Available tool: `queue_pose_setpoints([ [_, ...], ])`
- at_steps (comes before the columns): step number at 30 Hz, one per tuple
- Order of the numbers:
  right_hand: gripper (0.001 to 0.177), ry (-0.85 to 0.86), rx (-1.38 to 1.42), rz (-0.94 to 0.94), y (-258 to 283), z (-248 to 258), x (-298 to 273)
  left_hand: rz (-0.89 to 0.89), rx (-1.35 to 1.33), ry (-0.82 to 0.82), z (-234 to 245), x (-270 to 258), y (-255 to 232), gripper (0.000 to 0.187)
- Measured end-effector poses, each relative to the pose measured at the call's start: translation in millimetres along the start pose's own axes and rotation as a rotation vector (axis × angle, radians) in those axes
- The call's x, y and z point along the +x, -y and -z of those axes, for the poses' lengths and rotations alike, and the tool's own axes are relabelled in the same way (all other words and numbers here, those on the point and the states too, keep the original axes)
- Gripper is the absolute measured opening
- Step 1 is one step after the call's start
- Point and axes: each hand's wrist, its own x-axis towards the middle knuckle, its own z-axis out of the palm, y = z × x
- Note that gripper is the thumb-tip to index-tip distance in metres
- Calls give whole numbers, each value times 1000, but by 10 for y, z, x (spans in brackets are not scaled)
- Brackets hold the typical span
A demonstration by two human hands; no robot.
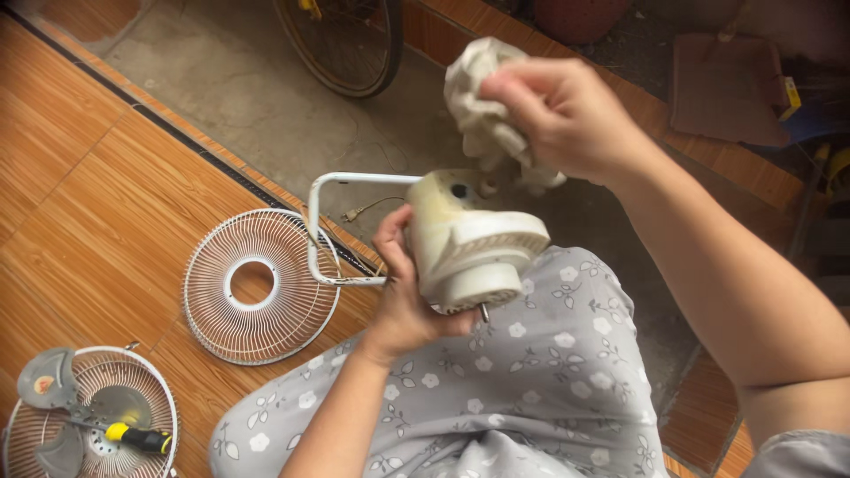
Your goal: The person wipes the disassembled parts of an electric fan with a cloth. They clean the front grille, motor housing, power cord, and fan blades while sitting on the floor.
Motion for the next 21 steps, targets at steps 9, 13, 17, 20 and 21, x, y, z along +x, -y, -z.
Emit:
queue_pose_setpoints([
  [9, 36, 168, -821, 731, 451, -897, -301, -84, -6, -193, 330, -216, -278, 130],
  [13, 23, 231, -488, 554, 370, -1149, -177, -68, -133, -216, 458, -413, -378, 128],
  [17, 23, 184, -192, 283, 250, -1455, -5, 0, -217, -299, 556, -572, -429, 128],
  [20, 27, 268, 185, 153, 179, -1672, 74, -34, -203, -396, 653, -716, -502, 127],
  [21, 30, 316, 306, 114, 166, -1747, 98, -35, -176, -421, 709, -762, -528, 128],
])
